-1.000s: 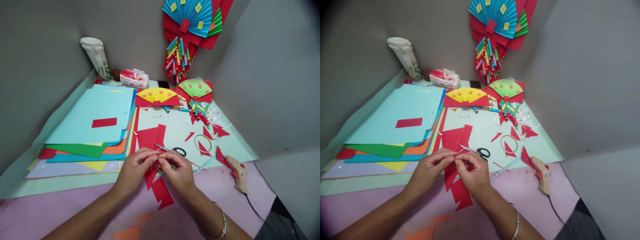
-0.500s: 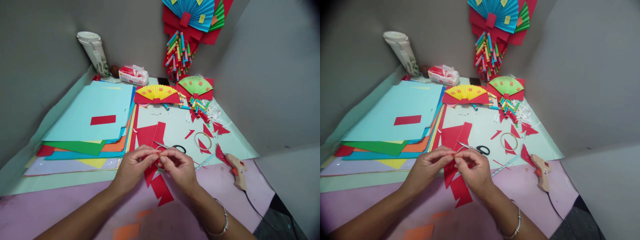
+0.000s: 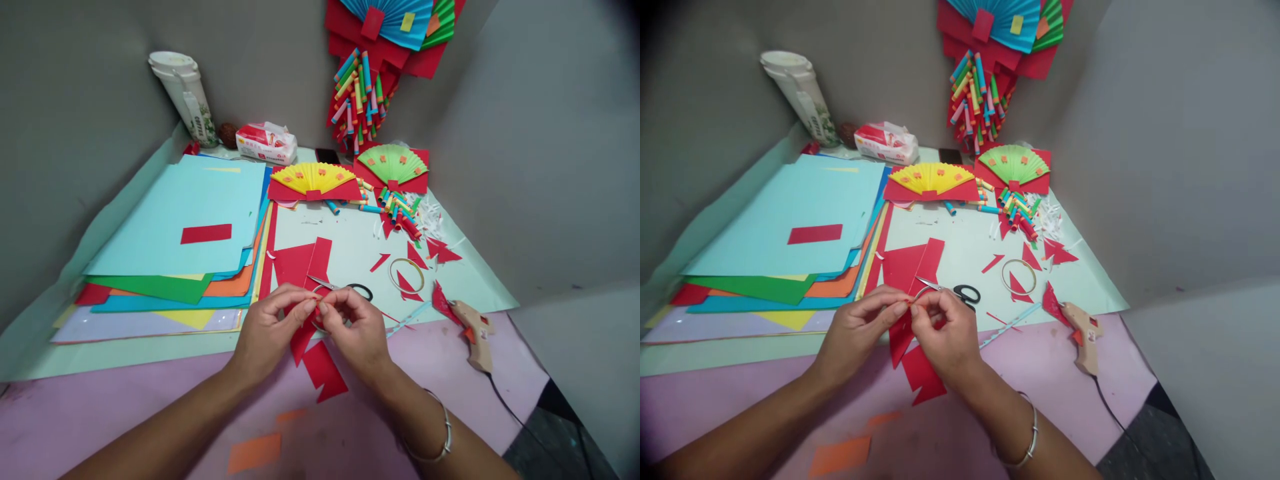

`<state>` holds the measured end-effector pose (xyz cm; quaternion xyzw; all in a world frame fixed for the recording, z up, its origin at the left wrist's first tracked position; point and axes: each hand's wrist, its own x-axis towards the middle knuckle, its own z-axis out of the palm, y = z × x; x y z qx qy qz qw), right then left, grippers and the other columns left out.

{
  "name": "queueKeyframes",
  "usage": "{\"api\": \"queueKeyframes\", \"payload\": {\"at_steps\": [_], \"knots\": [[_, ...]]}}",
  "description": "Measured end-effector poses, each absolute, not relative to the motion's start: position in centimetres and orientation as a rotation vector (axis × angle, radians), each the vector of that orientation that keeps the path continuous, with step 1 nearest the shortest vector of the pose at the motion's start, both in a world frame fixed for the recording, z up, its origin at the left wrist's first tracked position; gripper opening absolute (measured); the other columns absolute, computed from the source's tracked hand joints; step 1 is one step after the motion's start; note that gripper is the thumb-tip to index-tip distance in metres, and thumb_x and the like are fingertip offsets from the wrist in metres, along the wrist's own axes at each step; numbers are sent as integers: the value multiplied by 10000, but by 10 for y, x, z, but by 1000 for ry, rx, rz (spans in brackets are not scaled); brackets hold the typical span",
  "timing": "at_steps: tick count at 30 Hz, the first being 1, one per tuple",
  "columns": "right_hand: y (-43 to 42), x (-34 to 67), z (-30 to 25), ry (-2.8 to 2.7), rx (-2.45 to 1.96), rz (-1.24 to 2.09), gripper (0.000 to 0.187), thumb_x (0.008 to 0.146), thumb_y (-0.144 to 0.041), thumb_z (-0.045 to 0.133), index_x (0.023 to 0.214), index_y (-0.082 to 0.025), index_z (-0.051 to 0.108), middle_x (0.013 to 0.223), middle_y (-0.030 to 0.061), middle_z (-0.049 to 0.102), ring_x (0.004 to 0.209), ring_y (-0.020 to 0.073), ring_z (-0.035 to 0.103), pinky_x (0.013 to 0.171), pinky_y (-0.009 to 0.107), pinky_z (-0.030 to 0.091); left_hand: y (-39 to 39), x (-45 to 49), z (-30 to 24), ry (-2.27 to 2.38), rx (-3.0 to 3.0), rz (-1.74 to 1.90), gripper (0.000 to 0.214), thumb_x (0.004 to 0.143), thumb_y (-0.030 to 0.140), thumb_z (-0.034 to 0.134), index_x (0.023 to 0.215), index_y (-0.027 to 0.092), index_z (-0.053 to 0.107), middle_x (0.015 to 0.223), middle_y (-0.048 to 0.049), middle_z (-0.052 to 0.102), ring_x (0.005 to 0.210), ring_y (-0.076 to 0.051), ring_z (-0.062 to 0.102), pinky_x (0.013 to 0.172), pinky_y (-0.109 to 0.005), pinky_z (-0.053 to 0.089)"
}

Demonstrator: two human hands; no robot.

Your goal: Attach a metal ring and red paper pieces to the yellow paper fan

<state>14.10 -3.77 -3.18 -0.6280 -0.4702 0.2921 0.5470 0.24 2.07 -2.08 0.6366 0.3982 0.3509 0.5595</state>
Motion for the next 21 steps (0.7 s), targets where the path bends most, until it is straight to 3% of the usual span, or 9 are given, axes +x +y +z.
{"api": "queueKeyframes", "payload": {"at_steps": [7,14,21], "knots": [[-34,138,-38,-1041,-1528,719,68,784,-246,628,745,-191,615,654,-19,619,550,105,537,539,224,464,21,4,-25,1001,1521,826,178,845,361,645,864,215,745,893,-42,717,866,-209,646,796,-302,487],[-32,140,-41,-913,-1460,894,117,796,-289,645,766,-185,600,633,-28,618,554,113,579,542,228,474,27,3,-22,976,1361,608,285,863,402,609,1011,204,750,952,-46,766,926,-234,673,837,-319,488],[-33,142,-41,-945,-1449,923,131,811,-299,643,769,-183,600,638,-31,612,549,105,558,536,225,452,31,1,-27,982,1342,616,254,824,403,654,945,204,757,893,-32,764,873,-212,664,800,-294,480]]}}
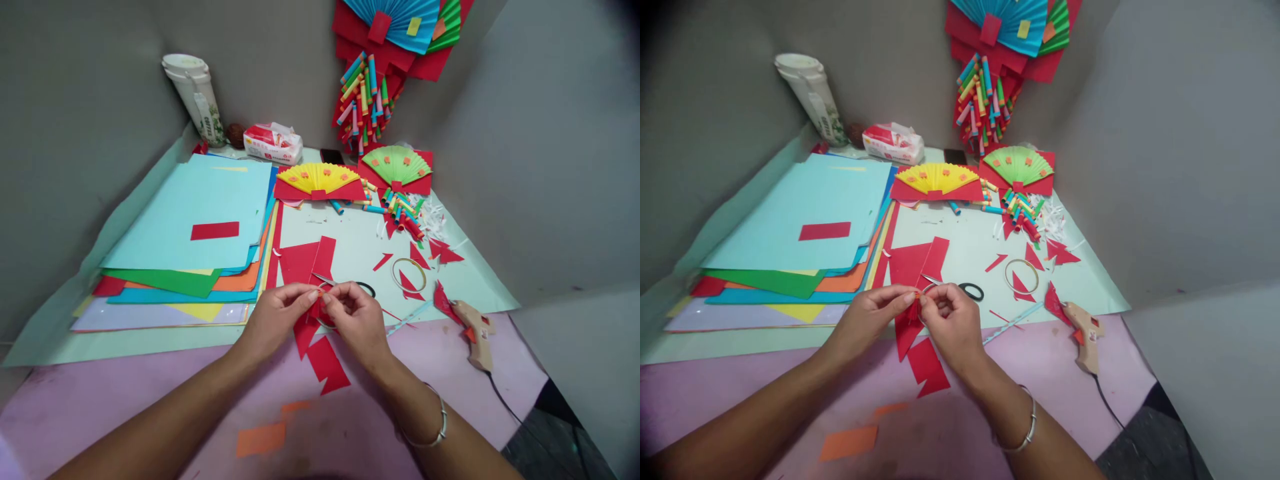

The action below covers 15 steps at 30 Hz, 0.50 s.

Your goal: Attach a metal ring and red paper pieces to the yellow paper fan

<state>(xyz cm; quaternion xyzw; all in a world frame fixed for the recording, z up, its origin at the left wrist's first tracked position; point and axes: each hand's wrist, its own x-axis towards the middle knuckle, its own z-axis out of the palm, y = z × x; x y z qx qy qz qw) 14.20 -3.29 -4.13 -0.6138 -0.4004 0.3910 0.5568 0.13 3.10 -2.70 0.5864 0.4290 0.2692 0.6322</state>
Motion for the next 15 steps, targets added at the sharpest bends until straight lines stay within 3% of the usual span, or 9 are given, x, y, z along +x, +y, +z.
{"api": "queueKeyframes", "payload": {"at_steps": [6,12,15], "knots": [[-35,145,-38,-1036,-1486,865,103,846,-275,593,795,-186,601,656,-21,614,561,112,561,555,234,461,31,1,-25,990,1329,642,206,825,375,661,899,210,759,832,-11,735,822,-184,633,763,-263,460],[-35,180,-25,-1494,-1767,287,129,868,-248,573,950,-185,650,859,39,655,740,162,609,696,283,482,39,0,-31,962,985,758,207,795,374,716,919,212,754,880,-15,720,834,-155,610,793,-250,462],[-37,190,-26,-1701,-1912,231,190,871,-241,579,1038,-182,648,925,65,667,855,212,620,762,324,481,44,-1,-35,909,833,807,178,770,339,752,855,182,746,835,-7,693,791,-122,587,781,-225,464]]}}
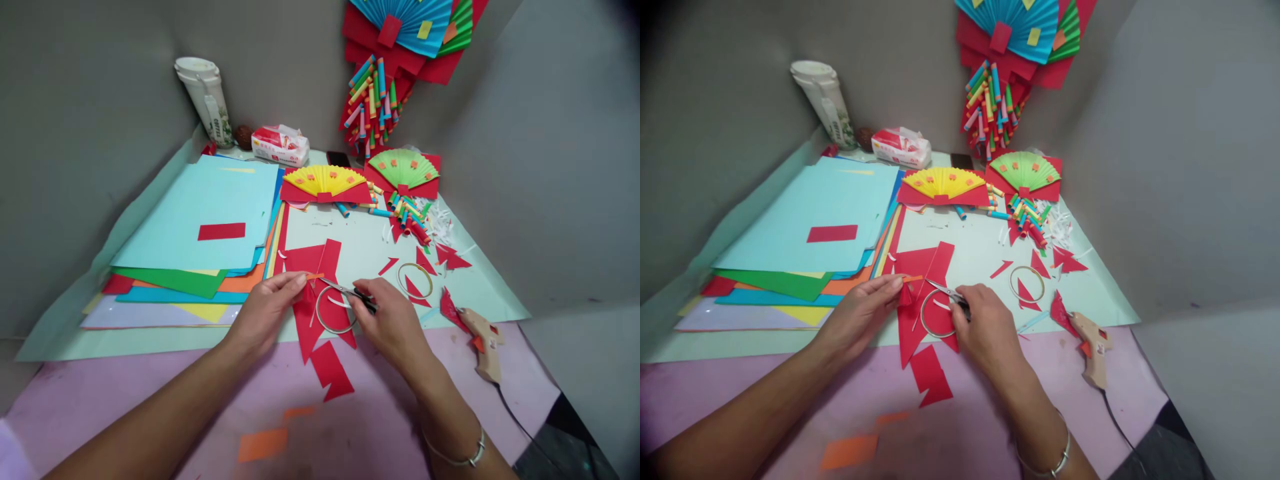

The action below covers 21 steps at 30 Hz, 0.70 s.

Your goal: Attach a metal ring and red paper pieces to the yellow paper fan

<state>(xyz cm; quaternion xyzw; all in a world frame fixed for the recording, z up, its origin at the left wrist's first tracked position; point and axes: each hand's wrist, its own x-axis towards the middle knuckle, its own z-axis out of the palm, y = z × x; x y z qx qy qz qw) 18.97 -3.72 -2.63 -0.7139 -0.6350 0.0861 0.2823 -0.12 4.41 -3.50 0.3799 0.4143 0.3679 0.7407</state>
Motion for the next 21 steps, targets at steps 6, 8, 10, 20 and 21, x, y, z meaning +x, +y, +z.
{"api": "queueKeyframes", "payload": {"at_steps": [6,8,10,20,21], "knots": [[-39,187,-33,-1928,-1964,253,282,862,-161,562,1136,-176,628,1046,92,659,980,259,584,833,369,481,51,-3,-32,861,671,815,157,757,289,772,774,150,700,762,6,637,738,-99,568,721,-205,470],[-39,190,-34,-1901,-1969,228,304,852,-128,548,1144,-168,623,1075,99,645,993,257,573,842,368,481,52,-5,-31,857,637,817,161,754,279,775,750,150,680,745,12,615,729,-97,564,706,-203,472],[-39,194,-34,-1874,-1989,211,318,851,-106,525,1150,-156,621,1076,106,638,999,257,569,851,373,482,52,-6,-31,840,605,815,164,756,269,773,726,151,663,735,16,599,716,-95,559,693,-203,478],[-40,198,-36,-1965,-2122,199,465,800,-16,459,1213,-163,614,1081,120,653,1002,263,597,825,370,509,54,-9,-30,848,444,824,61,784,167,731,778,146,673,789,-18,615,758,-117,592,715,-234,528],[-40,199,-36,-1972,-2143,200,473,801,-16,460,1225,-165,608,1075,120,656,994,267,601,815,374,512,54,-9,-30,849,433,823,62,784,165,731,772,147,673,783,-16,616,752,-117,594,710,-235,532]]}}
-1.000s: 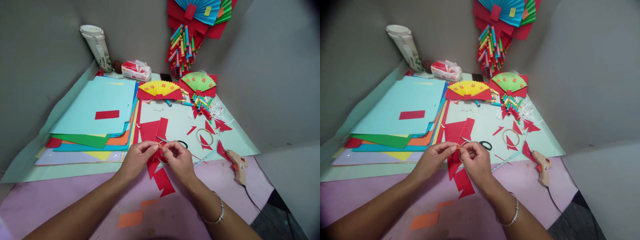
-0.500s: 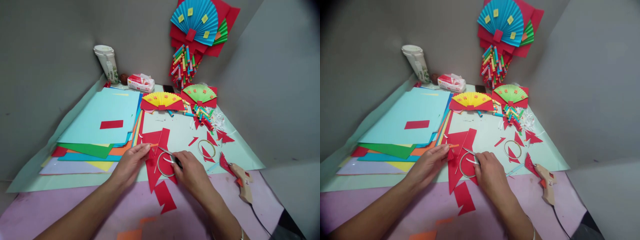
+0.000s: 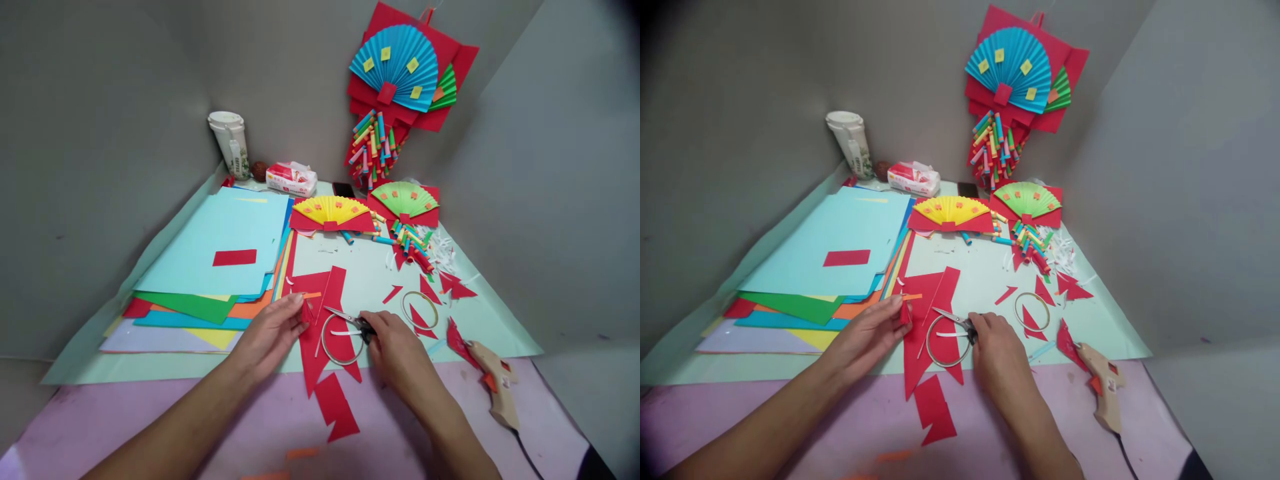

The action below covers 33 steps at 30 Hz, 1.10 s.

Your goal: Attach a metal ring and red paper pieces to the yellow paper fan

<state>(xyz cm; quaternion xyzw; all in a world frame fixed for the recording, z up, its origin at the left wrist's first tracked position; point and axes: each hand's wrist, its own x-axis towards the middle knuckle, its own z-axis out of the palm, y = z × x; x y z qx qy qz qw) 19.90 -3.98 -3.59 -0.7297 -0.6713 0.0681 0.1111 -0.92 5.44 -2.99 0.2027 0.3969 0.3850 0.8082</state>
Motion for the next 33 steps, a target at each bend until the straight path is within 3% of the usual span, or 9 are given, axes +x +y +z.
{"api": "queueKeyframes", "payload": {"at_steps": [8,16,33], "knots": [[-41,209,-29,-1785,-2051,397,397,854,-135,493,1234,-187,593,1096,117,642,963,255,621,801,390,515,56,-11,-28,826,407,857,140,725,192,797,738,154,663,713,22,602,670,-89,585,679,-230,538],[-48,186,-10,-1419,-1593,1137,438,822,-194,572,1253,-269,597,957,32,624,840,166,587,724,286,514,58,-12,-26,778,408,899,177,692,184,823,733,165,652,707,38,624,663,-80,602,661,-206,522],[-47,173,-19,-1461,-1571,1130,422,803,-173,582,1212,-259,635,945,35,598,838,167,556,720,276,488,57,-10,-31,762,374,956,152,695,182,827,759,152,692,722,28,655,679,-79,616,666,-194,524]]}}
